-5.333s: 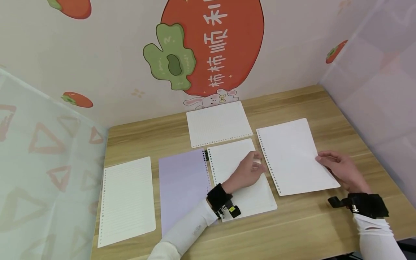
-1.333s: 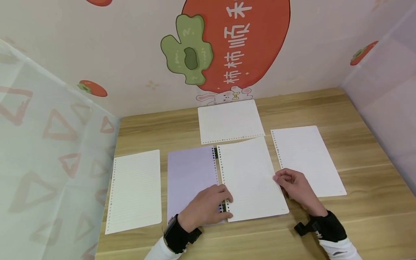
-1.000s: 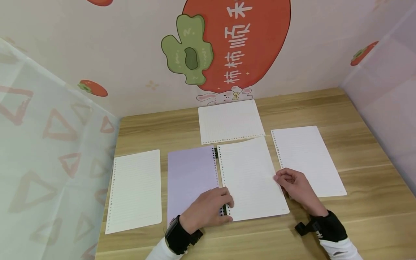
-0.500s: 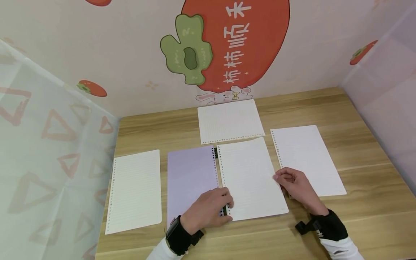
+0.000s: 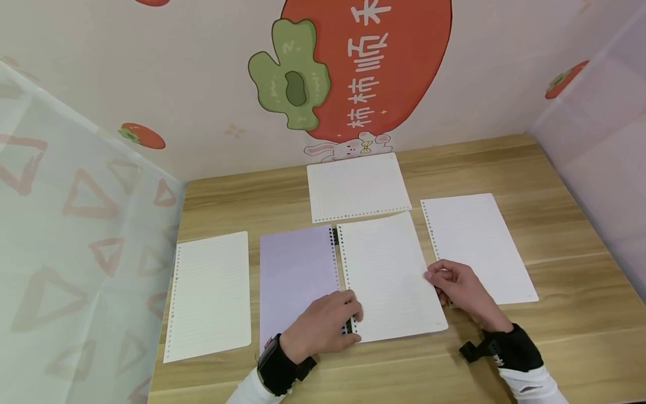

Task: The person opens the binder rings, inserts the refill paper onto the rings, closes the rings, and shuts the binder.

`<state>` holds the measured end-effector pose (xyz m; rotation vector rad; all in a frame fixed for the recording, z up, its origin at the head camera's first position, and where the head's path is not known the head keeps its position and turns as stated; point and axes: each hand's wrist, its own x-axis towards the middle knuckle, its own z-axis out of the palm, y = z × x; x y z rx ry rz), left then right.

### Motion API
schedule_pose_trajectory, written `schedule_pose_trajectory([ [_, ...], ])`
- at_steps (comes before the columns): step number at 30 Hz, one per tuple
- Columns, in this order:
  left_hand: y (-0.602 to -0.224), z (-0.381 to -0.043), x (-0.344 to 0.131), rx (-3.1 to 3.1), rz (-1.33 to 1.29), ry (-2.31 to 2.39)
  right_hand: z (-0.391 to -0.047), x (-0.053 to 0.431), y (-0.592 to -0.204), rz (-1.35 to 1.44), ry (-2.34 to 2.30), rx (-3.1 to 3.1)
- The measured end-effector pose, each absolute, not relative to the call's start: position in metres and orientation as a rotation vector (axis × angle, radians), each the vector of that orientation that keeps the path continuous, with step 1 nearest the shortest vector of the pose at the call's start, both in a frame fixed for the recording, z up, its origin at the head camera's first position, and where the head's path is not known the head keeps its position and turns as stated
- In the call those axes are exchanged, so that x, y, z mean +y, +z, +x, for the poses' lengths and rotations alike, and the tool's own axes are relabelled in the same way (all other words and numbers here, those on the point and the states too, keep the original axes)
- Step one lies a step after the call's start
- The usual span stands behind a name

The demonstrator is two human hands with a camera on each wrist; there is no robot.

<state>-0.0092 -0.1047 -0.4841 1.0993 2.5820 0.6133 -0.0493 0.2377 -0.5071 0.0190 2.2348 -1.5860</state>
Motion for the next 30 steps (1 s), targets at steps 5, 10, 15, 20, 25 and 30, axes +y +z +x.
schedule_pose_trajectory([
  [5,-0.484,-0.009,-0.104,2.578,1.112,0.608,-0.049,0.238,-0.507,0.015,-1.542,2.269],
  [10,-0.485,-0.009,-0.102,2.586,1.120,0.607,-0.050,0.245,-0.507,-0.013,-1.555,2.310],
  [15,-0.485,-0.008,-0.101,2.577,1.098,0.598,-0.053,0.257,-0.504,-0.026,-1.618,2.336],
  [20,-0.482,-0.011,-0.101,2.547,1.100,0.571,-0.055,0.267,-0.497,-0.034,-1.615,2.402],
  [25,-0.475,-0.020,-0.098,2.535,1.123,0.525,-0.058,0.278,-0.494,-0.023,-1.544,2.570],
  [30,-0.467,-0.038,-0.076,2.566,1.157,0.444,-0.062,0.295,-0.490,0.052,-1.435,2.793],
])
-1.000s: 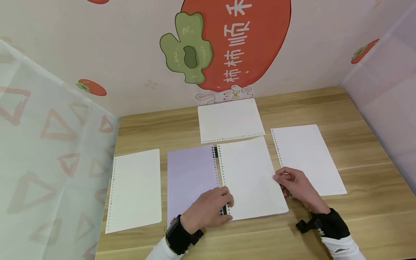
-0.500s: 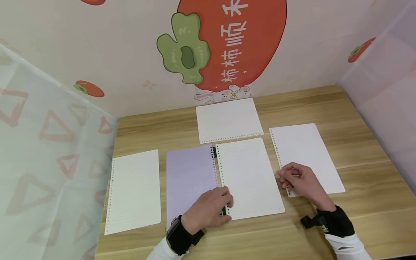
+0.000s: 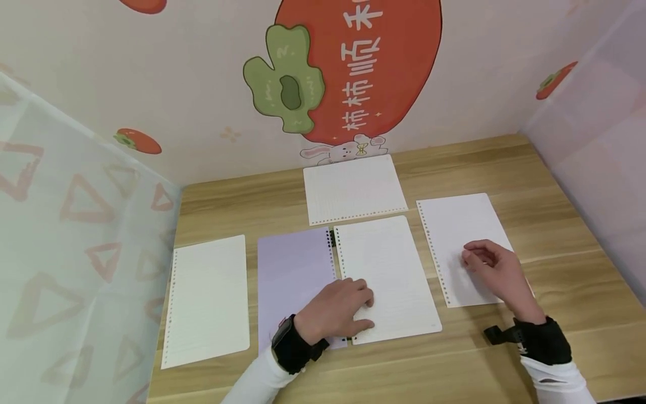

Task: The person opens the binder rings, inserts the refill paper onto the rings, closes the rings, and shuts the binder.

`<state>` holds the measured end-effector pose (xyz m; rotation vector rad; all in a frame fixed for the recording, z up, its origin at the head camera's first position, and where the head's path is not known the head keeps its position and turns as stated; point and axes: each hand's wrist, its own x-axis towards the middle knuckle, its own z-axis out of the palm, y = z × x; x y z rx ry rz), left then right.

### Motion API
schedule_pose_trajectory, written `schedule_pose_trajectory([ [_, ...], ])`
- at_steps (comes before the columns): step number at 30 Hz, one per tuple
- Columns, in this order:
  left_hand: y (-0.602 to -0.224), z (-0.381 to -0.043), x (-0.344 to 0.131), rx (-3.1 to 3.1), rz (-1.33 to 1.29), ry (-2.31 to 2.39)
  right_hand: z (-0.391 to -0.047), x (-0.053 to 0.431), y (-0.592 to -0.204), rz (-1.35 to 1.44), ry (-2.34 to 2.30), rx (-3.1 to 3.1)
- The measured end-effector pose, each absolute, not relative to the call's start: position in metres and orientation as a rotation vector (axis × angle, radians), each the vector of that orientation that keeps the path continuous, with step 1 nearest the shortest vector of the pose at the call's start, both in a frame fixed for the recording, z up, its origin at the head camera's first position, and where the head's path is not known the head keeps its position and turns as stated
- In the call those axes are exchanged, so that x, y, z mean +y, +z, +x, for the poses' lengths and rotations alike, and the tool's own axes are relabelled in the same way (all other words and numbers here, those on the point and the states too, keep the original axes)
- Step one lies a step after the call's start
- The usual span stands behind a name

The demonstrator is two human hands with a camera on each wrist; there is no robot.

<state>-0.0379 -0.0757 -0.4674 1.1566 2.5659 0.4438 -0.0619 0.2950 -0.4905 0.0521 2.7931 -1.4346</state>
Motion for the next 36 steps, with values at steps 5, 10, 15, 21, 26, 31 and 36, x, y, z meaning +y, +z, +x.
schedule_pose_trajectory([
  [5,-0.464,-0.053,-0.046,2.624,1.215,0.376,-0.066,0.314,-0.492,0.141,-1.364,2.927],
  [10,-0.466,-0.064,-0.020,2.628,1.237,0.409,-0.066,0.330,-0.490,0.198,-1.350,2.940],
  [15,-0.474,-0.070,0.009,2.629,1.302,0.352,-0.065,0.343,-0.490,0.312,-1.293,2.902],
  [21,-0.488,-0.068,0.032,2.611,1.378,0.198,-0.063,0.351,-0.492,0.361,-1.281,2.900],
  [26,-0.496,-0.063,0.037,2.607,1.384,0.152,-0.062,0.352,-0.491,0.341,-1.303,2.890],
  [31,-0.499,-0.060,0.039,2.603,1.400,0.156,-0.061,0.354,-0.490,0.430,-1.348,2.860],
  [36,-0.498,-0.058,0.040,2.606,1.415,0.153,-0.062,0.358,-0.489,0.519,-1.371,2.818],
])
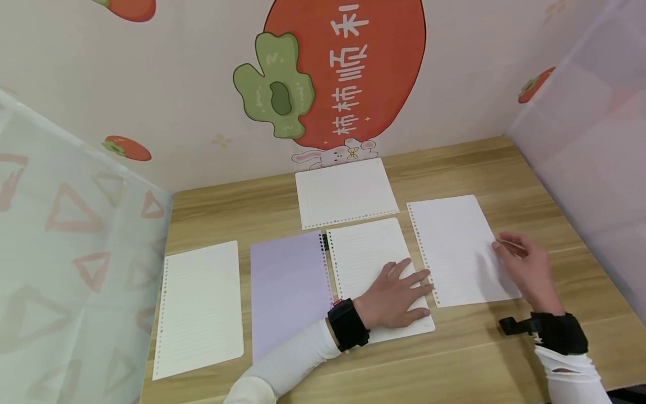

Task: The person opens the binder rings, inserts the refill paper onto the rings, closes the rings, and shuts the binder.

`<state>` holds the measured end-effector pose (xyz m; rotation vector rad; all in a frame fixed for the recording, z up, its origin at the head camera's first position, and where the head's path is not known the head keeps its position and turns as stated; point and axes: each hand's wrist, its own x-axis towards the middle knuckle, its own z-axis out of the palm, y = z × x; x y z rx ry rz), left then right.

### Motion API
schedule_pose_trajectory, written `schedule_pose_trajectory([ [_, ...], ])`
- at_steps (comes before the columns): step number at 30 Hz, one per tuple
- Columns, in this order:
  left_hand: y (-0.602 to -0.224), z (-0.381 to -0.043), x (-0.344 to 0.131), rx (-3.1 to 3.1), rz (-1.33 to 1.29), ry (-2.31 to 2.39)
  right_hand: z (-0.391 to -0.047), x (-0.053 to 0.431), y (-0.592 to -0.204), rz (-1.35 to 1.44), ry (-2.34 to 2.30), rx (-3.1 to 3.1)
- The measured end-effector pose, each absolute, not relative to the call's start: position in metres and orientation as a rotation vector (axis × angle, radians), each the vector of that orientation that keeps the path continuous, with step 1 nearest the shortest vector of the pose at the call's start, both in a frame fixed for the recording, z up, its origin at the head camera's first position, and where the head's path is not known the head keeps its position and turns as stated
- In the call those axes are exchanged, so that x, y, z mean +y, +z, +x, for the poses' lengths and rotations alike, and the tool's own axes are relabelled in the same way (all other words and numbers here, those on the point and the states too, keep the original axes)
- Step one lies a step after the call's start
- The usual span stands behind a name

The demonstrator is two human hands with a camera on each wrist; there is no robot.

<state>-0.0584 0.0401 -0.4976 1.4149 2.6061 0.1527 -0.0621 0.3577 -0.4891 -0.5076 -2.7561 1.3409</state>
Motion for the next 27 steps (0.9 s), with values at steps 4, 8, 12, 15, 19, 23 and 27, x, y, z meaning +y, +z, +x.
schedule_pose_trajectory([
  [4,-0.497,-0.058,0.040,2.602,1.404,0.152,-0.065,0.365,-0.491,-0.514,1.380,-2.755],
  [8,-0.498,-0.058,0.041,2.602,1.396,0.143,-0.066,0.380,-0.494,-0.471,1.420,-2.780],
  [12,-0.497,-0.058,0.040,2.605,1.396,0.121,-0.062,0.395,-0.496,-0.418,1.461,-2.878],
  [15,-0.497,-0.058,0.040,2.605,1.396,0.121,-0.060,0.402,-0.495,-0.351,1.458,-2.987],
  [19,-0.496,-0.058,0.039,2.607,1.391,0.130,-0.058,0.405,-0.494,-0.254,1.406,-3.112],
  [23,-0.497,-0.060,0.039,2.595,1.383,0.133,-0.058,0.405,-0.494,-0.246,1.403,-3.147],
  [27,-0.499,-0.064,0.039,2.573,1.335,0.277,-0.056,0.408,-0.499,-0.315,1.498,-3.105],
])
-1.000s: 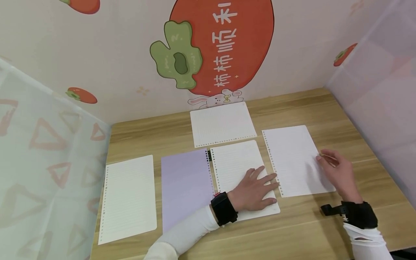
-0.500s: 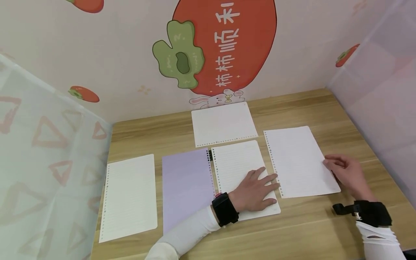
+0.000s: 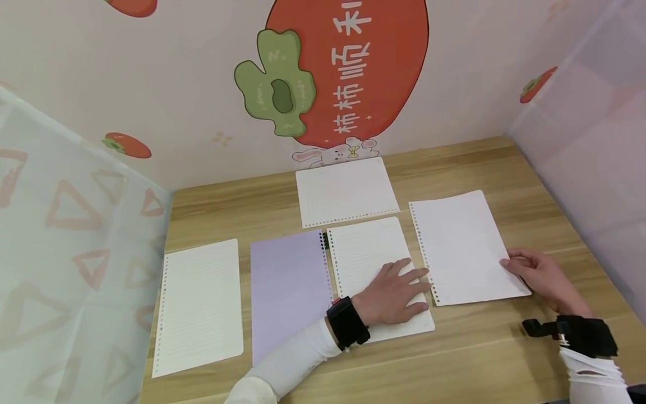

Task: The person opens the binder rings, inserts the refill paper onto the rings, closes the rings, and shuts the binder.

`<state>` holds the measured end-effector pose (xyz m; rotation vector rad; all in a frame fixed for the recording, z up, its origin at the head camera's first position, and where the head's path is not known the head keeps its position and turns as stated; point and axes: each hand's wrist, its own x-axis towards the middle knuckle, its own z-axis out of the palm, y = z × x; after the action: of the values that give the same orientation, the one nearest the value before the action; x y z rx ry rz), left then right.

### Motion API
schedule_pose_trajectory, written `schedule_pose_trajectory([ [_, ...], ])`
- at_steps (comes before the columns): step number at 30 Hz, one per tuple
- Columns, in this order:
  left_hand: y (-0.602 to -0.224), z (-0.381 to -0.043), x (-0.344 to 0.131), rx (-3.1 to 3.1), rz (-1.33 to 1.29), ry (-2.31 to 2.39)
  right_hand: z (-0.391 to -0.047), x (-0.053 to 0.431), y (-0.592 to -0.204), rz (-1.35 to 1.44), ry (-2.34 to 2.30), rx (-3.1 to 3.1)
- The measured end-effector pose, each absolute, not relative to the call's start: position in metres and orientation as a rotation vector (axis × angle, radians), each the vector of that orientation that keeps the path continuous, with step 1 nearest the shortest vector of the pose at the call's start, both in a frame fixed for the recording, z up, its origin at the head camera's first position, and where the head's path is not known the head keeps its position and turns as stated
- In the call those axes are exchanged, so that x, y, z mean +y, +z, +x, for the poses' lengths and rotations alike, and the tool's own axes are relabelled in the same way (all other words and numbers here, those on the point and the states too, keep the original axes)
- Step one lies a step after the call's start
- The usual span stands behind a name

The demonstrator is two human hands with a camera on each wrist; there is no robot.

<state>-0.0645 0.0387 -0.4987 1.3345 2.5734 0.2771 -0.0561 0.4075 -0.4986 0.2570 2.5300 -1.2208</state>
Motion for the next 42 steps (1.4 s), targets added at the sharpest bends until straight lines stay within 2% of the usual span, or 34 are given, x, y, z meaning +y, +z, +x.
schedule_pose_trajectory([
  [6,-0.500,-0.079,0.040,2.539,1.159,0.882,-0.050,0.411,-0.503,0.320,-1.473,2.380],
  [13,-0.497,-0.088,0.039,2.034,0.543,1.664,-0.043,0.400,-0.495,0.349,-1.784,2.140],
  [19,-0.501,-0.093,0.036,1.628,0.207,1.919,-0.037,0.380,-0.493,0.203,-1.980,1.837],
  [28,-0.503,-0.094,0.022,1.762,0.192,1.873,-0.034,0.352,-0.496,-0.061,-1.939,1.802],
  [42,-0.501,-0.074,-0.014,1.830,0.206,1.887,-0.048,0.325,-0.485,-0.033,-1.854,1.796],
])
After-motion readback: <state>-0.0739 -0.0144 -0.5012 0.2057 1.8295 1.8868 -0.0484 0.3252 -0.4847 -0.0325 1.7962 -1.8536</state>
